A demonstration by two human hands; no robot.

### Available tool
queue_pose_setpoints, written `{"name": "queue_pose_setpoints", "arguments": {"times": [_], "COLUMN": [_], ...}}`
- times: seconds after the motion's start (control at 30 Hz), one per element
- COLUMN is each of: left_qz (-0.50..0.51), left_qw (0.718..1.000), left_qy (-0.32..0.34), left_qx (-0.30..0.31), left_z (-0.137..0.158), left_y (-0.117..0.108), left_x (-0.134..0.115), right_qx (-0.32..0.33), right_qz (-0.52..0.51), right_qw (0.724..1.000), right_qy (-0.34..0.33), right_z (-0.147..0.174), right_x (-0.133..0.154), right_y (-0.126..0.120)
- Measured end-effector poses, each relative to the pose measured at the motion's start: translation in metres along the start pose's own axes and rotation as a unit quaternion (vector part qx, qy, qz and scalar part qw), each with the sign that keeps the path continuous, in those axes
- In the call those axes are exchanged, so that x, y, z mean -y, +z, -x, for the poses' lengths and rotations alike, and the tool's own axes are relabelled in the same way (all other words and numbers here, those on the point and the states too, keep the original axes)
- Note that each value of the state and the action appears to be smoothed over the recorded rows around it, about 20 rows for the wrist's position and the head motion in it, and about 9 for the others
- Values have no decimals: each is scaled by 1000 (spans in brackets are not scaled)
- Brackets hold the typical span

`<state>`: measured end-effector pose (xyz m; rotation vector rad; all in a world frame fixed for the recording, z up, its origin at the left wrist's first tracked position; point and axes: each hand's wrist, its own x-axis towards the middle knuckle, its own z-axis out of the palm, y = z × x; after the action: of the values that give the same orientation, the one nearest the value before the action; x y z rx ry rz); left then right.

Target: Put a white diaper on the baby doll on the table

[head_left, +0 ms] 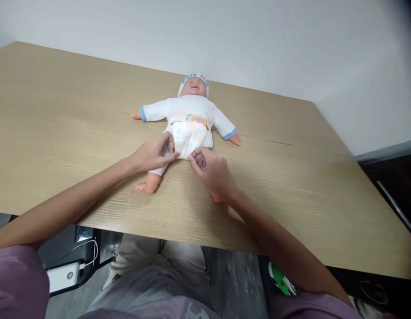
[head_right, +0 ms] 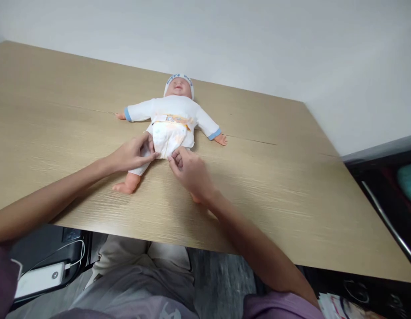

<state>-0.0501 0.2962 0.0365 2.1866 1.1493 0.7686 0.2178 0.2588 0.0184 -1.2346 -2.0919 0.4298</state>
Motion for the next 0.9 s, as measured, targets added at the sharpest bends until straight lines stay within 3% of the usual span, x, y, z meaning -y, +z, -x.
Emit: {"name": "queue_pose_setpoints", "arguments": {"times": [0.17, 0.33, 0.67, 0.8, 0.9], "left_qz": [-11, -23, -5, 8, 36], "left_qw": [999, 999, 996, 997, 998], "left_qy": [-35, 4, 76, 73, 36], "left_qx": [-20, -23, -35, -16, -19], "left_z": [-1, 0, 3, 0, 0], "left_y": [10, 12, 11, 8, 10], "left_x": [-6, -5, -3, -3, 1], "right_qx": [-68, -36, -42, -27, -26], "right_qz": [66, 70, 87, 70, 45], "right_qw": [995, 997, 993, 995, 997], "right_qy": [9, -27, -65, -70, -50], "right_z": [4, 7, 11, 13, 13], "right_x": [5, 2, 3, 3, 2], "right_y": [14, 12, 7, 7, 9]}}
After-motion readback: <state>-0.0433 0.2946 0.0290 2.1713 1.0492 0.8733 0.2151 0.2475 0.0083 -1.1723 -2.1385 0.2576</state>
